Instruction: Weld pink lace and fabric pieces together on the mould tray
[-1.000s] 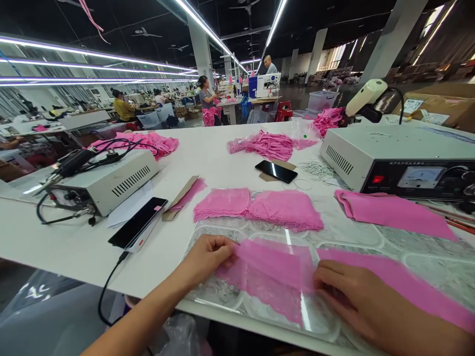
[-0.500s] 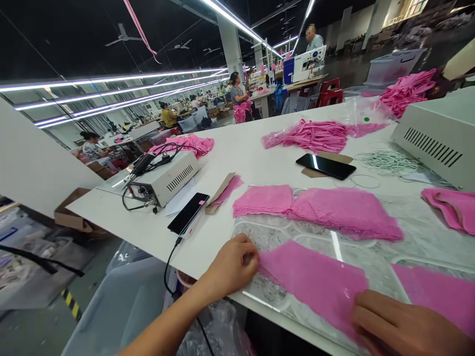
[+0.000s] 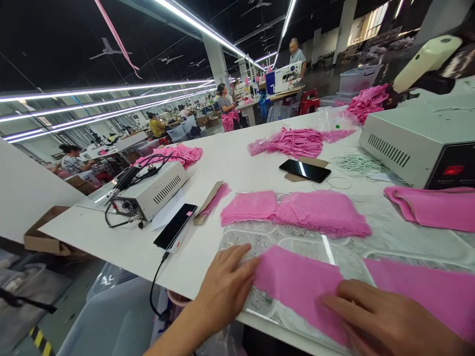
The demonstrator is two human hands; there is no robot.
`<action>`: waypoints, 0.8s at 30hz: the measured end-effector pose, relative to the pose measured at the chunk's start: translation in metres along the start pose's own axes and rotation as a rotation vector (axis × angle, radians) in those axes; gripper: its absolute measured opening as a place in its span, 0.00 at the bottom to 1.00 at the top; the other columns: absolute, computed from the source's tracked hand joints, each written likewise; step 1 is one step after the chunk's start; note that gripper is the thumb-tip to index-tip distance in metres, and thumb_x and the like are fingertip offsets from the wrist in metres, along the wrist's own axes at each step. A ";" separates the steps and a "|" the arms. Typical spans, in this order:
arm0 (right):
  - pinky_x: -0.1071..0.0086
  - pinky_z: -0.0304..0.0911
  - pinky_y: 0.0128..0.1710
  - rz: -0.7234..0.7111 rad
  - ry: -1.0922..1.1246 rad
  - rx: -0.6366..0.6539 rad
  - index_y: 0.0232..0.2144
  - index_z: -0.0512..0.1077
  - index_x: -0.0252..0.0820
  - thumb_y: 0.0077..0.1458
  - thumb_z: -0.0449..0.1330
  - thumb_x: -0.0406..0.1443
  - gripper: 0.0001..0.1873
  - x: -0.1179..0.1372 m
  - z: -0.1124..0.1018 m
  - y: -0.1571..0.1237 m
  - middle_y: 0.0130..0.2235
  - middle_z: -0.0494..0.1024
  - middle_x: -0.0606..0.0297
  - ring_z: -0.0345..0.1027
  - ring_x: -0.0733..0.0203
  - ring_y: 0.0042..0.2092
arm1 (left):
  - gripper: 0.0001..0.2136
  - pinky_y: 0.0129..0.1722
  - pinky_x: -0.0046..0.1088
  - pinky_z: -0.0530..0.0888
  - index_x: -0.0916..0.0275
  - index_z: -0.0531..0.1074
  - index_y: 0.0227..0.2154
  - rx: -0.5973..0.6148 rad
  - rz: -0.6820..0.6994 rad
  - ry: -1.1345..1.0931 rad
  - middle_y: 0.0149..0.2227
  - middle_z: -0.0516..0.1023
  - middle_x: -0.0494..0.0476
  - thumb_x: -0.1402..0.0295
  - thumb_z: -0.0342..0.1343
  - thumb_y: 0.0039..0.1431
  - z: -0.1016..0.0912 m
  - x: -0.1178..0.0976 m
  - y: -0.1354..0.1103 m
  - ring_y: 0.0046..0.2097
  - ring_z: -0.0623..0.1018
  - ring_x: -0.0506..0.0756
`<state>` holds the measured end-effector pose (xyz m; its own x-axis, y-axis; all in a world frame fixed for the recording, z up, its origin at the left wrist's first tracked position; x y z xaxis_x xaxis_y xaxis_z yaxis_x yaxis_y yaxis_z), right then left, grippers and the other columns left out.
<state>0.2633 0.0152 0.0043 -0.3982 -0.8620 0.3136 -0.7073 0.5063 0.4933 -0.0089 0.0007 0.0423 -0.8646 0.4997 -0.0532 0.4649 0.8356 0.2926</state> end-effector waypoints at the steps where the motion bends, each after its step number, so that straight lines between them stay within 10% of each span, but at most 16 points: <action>1: 0.73 0.65 0.25 0.004 -0.026 0.007 0.40 0.71 0.45 0.56 0.49 0.26 0.16 0.002 -0.004 0.003 0.33 0.76 0.61 0.72 0.62 0.29 | 0.14 0.49 0.42 0.73 0.59 0.71 0.51 -0.010 0.072 0.031 0.55 0.72 0.65 0.70 0.46 0.67 0.002 0.000 -0.001 0.54 0.73 0.63; 6: 0.71 0.67 0.27 0.162 -0.083 0.084 0.36 0.74 0.42 0.57 0.48 0.25 0.17 0.000 -0.023 0.006 0.32 0.76 0.60 0.72 0.61 0.29 | 0.16 0.45 0.37 0.75 0.59 0.72 0.52 -0.092 0.170 0.180 0.51 0.76 0.63 0.69 0.42 0.69 0.013 0.007 -0.009 0.49 0.77 0.60; 12: 0.71 0.71 0.33 0.383 -0.171 -0.242 0.40 0.75 0.45 0.61 0.51 0.31 0.13 -0.032 -0.079 -0.045 0.36 0.78 0.61 0.74 0.61 0.35 | 0.17 0.49 0.33 0.72 0.56 0.69 0.56 -0.162 0.261 0.175 0.54 0.74 0.60 0.64 0.43 0.70 0.017 0.009 0.001 0.52 0.76 0.57; 24: 0.66 0.74 0.37 0.739 -0.201 -0.363 0.37 0.77 0.49 0.61 0.57 0.41 0.09 -0.041 -0.120 -0.154 0.37 0.79 0.63 0.75 0.57 0.39 | 0.15 0.58 0.41 0.70 0.58 0.69 0.54 0.007 0.719 -0.290 0.56 0.73 0.59 0.73 0.44 0.69 0.049 -0.104 0.127 0.59 0.71 0.57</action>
<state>0.4585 -0.0244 0.0132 -0.8050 -0.2769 0.5248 -0.0065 0.8885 0.4588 0.1491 0.0657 0.0383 -0.2653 0.9589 -0.1007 0.8950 0.2837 0.3442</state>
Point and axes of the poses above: each hand's wrist, its own y-axis towards the middle knuckle, its own z-axis out of the palm, x = y × z, the point moved 2 cm from there along y, towards the middle knuckle
